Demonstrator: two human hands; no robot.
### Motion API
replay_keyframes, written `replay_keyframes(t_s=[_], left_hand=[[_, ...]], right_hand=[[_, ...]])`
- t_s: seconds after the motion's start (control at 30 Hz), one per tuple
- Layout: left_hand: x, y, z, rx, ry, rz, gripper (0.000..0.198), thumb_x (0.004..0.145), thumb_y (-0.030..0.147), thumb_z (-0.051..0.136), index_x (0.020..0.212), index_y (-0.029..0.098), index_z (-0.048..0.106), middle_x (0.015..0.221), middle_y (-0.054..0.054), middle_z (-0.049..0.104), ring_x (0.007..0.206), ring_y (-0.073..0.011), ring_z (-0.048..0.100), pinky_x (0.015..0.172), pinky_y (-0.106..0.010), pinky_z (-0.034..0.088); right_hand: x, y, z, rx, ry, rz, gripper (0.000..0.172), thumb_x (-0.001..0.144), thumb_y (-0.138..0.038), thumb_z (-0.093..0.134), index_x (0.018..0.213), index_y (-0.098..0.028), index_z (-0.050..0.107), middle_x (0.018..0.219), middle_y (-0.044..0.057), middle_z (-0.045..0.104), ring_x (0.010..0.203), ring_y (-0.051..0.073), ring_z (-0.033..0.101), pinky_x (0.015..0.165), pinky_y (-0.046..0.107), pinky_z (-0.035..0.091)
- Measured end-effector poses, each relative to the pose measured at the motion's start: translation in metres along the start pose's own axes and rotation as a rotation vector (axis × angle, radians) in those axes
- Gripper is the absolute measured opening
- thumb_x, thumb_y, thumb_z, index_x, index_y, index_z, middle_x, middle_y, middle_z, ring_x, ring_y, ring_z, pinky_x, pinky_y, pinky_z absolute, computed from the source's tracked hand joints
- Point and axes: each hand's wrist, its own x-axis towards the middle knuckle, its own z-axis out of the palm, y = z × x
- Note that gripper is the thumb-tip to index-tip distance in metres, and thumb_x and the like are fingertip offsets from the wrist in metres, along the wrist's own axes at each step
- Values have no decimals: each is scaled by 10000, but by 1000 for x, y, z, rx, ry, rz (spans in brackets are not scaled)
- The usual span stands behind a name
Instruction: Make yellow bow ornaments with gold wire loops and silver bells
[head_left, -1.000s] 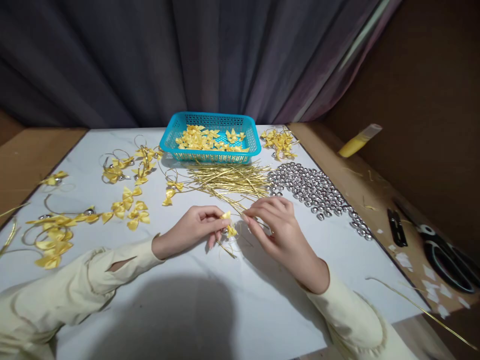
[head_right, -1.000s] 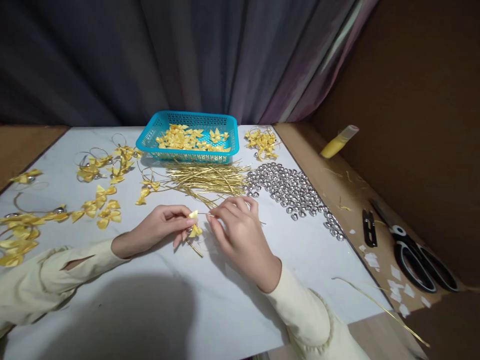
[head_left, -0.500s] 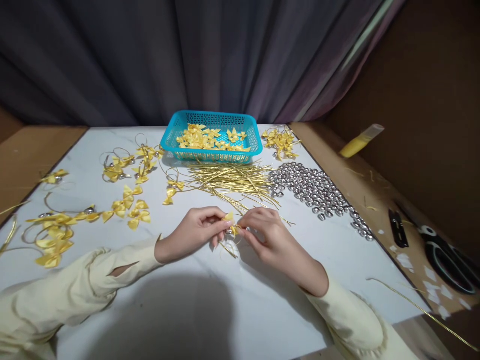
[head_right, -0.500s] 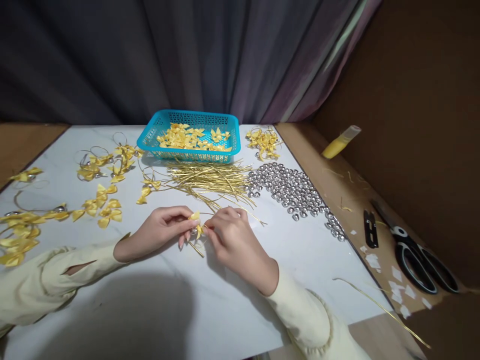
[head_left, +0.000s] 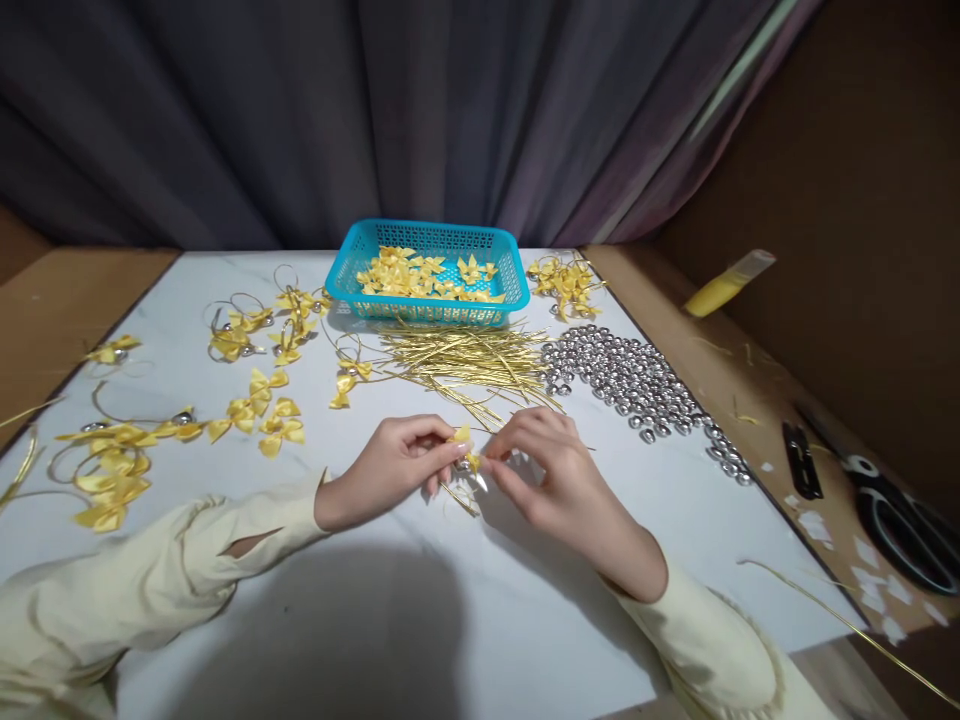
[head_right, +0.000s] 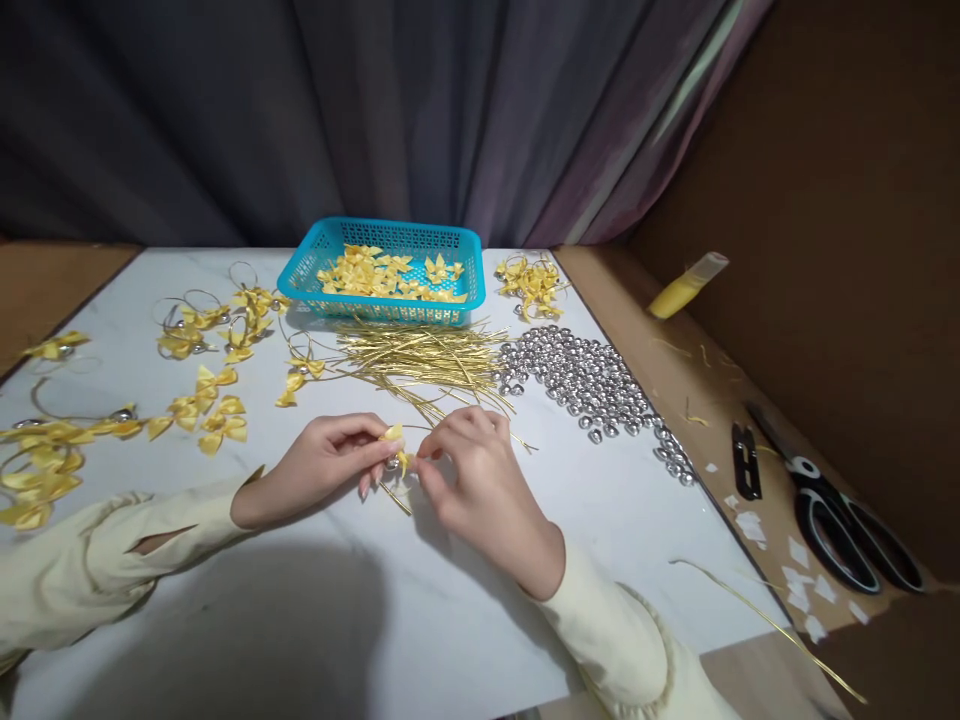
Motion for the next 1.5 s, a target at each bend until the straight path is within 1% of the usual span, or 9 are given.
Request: replay_keyframes(t_s=[0.1,0.27,0.63,0.9,1.1,1.2,1.33,1.43,1.5], left_hand=[[0,-1,0,2,-3,0,221,794,322,592,699,122,578,550,20,535,455,-80,518,438,-191,465],[-1,-3,0,14,-11,10,212,803,307,583,695,125,575,540,22,531,456,-81,519,433,-188,462],[-1,-5,1,13,-33,9,211,802,306,580,694,125,573,550,23,531,452,-76,516,437,-193,470],[-1,-5,2,6,-42,13,219,798,317,585,691,126,579,556,21,540,459,-75,521,441,-189,471],[0,-4,0,13,-34,-3,219,791,308,591,671,126,568,530,24,537,447,-74,515,430,-184,463],[-1,-2,0,7,-45,-18,226,787,319,593,669,126,571,521,23,537,445,-75,508,426,-183,457],[-2,-2,-1,20,-86,-12,230,796,323,580,678,126,578,513,24,526,437,-74,498,432,-188,452],[-2,-1,-2,46,-132,1,218,807,307,566,681,129,575,519,27,527,435,-70,499,435,-184,444],[-2,-1,-2,58,-147,1,213,807,299,565,675,132,572,515,30,526,430,-68,497,433,-182,439]], right_hand=[[0,-1,-3,8,43,-6,69,785,-178,575,720,-197,589,751,8,627,818,183,521,797,347,325],[-1,0,-2,13,-36,-24,81,794,-172,582,745,-205,639,732,-5,648,822,177,529,796,348,324],[1,2,3,6,-50,-30,122,801,-141,561,745,-203,650,747,6,640,835,187,519,790,357,309],[2,1,6,-5,-68,-18,137,790,-119,548,712,-195,631,738,5,638,828,175,528,784,346,335],[7,4,1,222,-126,65,140,722,-56,562,665,-173,612,700,10,630,756,158,538,764,328,403],[11,3,-3,366,-189,173,157,703,-41,550,640,-172,607,725,15,626,767,151,551,760,310,430],[14,3,-6,530,-295,285,119,717,-93,538,657,-161,615,765,27,634,776,151,577,762,308,446],[15,5,-6,592,-373,302,114,713,-98,531,671,-159,618,752,18,633,759,147,584,757,306,447],[14,6,-6,557,-358,296,115,703,-89,536,662,-162,613,740,10,627,754,144,576,752,302,442]])
